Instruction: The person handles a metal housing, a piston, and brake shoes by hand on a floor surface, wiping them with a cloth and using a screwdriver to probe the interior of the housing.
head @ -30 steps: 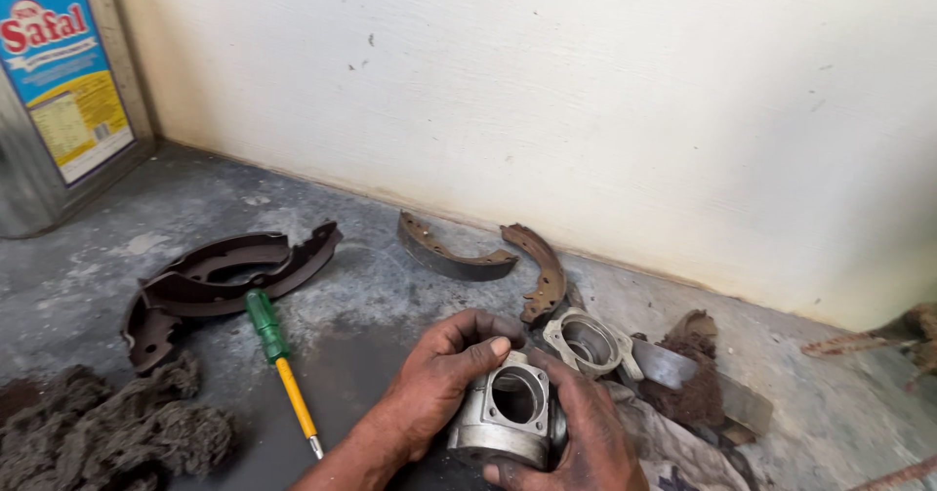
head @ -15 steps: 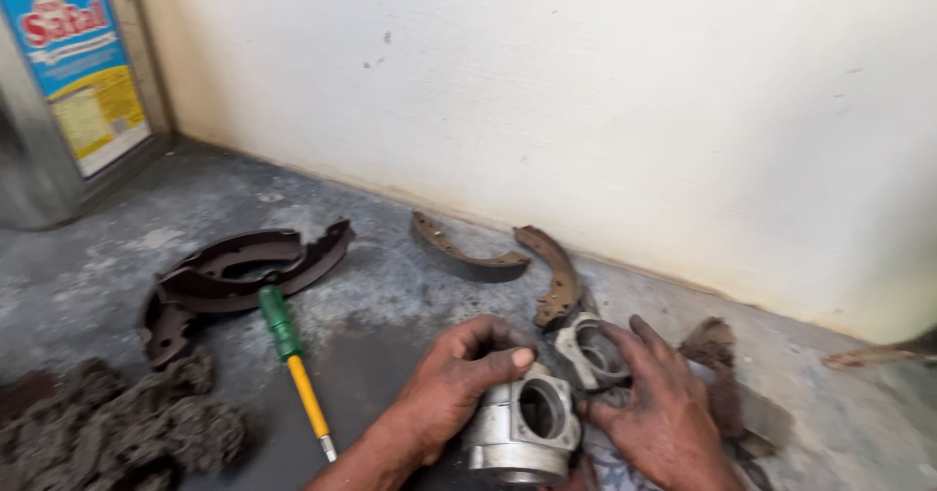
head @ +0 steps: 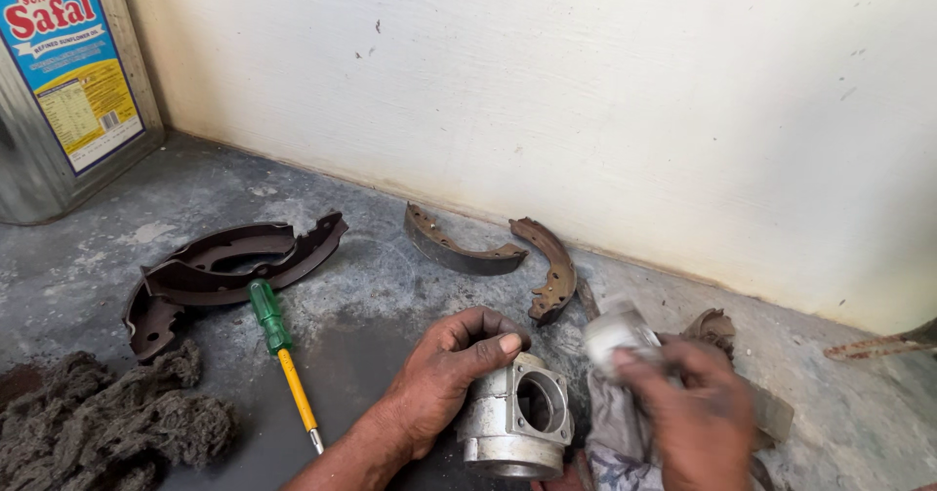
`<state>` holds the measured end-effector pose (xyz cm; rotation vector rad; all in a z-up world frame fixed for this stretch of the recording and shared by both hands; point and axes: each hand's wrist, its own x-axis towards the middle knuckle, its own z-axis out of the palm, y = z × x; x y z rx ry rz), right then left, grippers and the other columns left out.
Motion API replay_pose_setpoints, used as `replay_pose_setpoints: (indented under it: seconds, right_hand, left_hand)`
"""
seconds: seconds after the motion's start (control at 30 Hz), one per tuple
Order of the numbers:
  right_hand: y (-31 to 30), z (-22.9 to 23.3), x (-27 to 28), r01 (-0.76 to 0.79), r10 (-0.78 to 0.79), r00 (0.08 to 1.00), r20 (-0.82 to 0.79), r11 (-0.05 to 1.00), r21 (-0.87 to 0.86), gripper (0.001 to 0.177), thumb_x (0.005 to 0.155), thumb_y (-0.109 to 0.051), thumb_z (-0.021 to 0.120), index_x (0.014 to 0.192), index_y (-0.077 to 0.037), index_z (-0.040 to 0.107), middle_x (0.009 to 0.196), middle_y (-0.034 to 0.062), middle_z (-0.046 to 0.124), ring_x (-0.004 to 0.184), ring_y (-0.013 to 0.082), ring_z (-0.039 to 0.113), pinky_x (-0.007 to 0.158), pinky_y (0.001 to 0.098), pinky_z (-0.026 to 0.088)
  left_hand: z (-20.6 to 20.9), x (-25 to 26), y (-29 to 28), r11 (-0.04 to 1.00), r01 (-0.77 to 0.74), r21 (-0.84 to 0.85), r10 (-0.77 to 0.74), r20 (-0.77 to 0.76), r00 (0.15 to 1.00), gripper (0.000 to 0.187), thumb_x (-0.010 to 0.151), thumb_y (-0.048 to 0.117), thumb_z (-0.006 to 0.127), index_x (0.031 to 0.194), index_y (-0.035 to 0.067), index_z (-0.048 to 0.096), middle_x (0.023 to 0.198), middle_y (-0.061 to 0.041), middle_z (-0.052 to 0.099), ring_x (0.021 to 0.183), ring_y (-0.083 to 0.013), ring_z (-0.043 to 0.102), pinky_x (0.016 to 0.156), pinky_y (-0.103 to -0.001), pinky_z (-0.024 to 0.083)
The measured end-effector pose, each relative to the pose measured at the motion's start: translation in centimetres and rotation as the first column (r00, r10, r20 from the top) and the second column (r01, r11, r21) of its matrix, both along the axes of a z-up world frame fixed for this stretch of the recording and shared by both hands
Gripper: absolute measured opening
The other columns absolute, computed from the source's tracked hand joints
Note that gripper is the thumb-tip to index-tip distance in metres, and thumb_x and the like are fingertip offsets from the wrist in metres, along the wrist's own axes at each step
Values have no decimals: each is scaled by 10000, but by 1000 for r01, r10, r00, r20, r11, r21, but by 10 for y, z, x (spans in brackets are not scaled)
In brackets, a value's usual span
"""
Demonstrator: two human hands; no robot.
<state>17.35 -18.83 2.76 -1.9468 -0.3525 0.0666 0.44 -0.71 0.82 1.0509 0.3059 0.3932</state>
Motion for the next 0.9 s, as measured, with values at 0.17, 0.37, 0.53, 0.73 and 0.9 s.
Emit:
replay_pose_setpoints:
  seconds: [0.17, 0.37, 0.53, 0.73, 0.9]
  right_hand:
    - [-19, 0, 17, -243, 316, 925, -213, 920, 308, 224, 876, -208, 811, 1011, -30, 797, 1112, 286, 734, 1065, 350, 692, 944, 478, 571]
    - [0, 4, -16, -419, 418, 900, 121, 908, -23, 255, 758, -158, 913, 833, 31, 759, 1219, 226, 604, 1136, 308, 674, 896, 485, 598]
    - [3, 12, -28, -494, 521, 731, 441, 849, -184, 345, 611, -184, 1002, 818, 5, 801, 1288, 207, 574, 1216, 347, 626, 921, 468, 597]
    - [-16, 31, -13, -666, 724, 660, 199, 687, -291, 375, 655, -175, 992, 944, -2, 826, 1333, 259, 551, 1282, 433, 561, 1008, 561, 521]
    - [-18, 43, -18, -599, 651, 759, 20, 709, -372, 412, 651, -200, 961, 982, -3, 816, 1298, 211, 615, 1285, 391, 574, 1016, 560, 518]
  left_hand:
    - [-2, 0, 0, 991, 22, 134, -26, 26, 999, 280, 847, 223, 749, 1039, 21, 723, 895, -66, 711, 805, -140, 676, 757, -311, 575]
    - [-6, -2, 8, 998, 59, 5, -59, 46, 997, 237, 813, 132, 708, 1021, 19, 706, 890, -80, 712, 796, -171, 683, 756, -338, 583]
    - [-8, -4, 11, 997, 79, -19, -75, 136, 988, 208, 823, 100, 692, 1015, 21, 695, 911, -69, 706, 828, -164, 678, 787, -327, 571]
    - [-8, -2, 13, 996, 90, -18, -88, 105, 991, 164, 844, 69, 705, 1003, 29, 713, 917, -52, 716, 842, -159, 681, 826, -321, 575]
    - [-9, -2, 11, 995, 95, -24, -94, 40, 995, 163, 851, 98, 720, 1001, 37, 734, 913, -57, 739, 844, -160, 692, 825, -314, 580]
